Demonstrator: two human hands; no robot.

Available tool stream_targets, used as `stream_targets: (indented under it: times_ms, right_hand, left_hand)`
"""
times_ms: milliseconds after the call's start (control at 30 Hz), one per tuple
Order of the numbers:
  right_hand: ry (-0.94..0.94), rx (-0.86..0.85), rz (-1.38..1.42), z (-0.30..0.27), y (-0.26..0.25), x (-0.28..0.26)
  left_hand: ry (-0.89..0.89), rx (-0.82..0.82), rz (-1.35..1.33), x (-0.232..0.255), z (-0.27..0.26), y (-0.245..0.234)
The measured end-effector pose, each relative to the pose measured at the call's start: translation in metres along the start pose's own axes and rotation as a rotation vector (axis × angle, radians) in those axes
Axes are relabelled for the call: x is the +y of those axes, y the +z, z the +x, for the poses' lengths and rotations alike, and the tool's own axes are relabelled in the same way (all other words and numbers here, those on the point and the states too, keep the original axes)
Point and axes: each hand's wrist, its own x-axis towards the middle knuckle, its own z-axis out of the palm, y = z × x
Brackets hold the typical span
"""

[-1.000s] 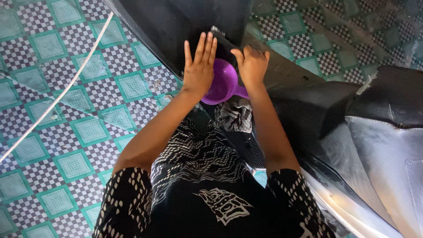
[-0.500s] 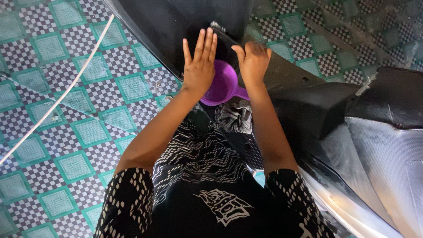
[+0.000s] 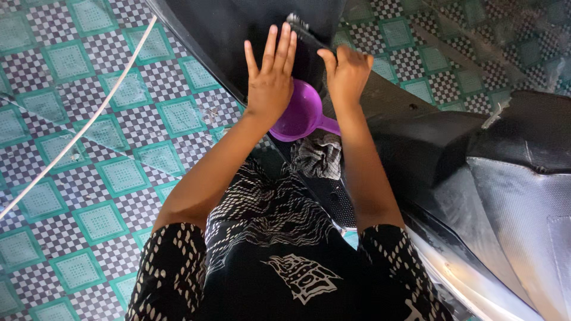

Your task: The person scrubs the front fairing of a black motorcycle with a brush, repeatedly dipping it into a purple scoop of water. They then wipe the same area with a cloth, focusing on the lower front section.

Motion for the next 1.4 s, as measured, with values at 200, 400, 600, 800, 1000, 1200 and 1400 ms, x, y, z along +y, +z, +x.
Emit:
stream_targets:
  times_ms: [200,400,600,800,1000,1200,1400]
  right_hand:
    - [-0.013,-0.041,-0.039,-0.021,0.004,0.0]
    - [0.108,-0.198,-0.07,-0.045,0.0,0.005]
    - [0.09,-0.091,0.009,-0.023,-0.005,0.012]
    - [0.12,-0.118,0.0,-0.03,-0.001,0.008]
    - [0.18,-0.192,0.002,-0.039,0.001,0.007]
    - [0.342,-0.189,0.382,-0.019,0.011,0.003]
    - [0.567,-0.334,0.657,-0.015,0.026,-0.001]
  left_hand:
    - [0.037,-0.122,-0.026,0.011,-0.011,0.004]
    - [0.069,-0.158,-0.083,0.023,-0.029,0.023]
    - [0.051,-0.102,-0.051,0.022,-0.018,0.021]
    - [0.076,-0.151,0.033,0.025,-0.015,0.018]
    - [0.141,-0.17,0.045,0.024,-0.02,0.015]
    - [0.153,-0.035,-0.08,0.012,0.007,0.001]
    - [0.214,-0.012,0.081,0.01,0.025,-0.005]
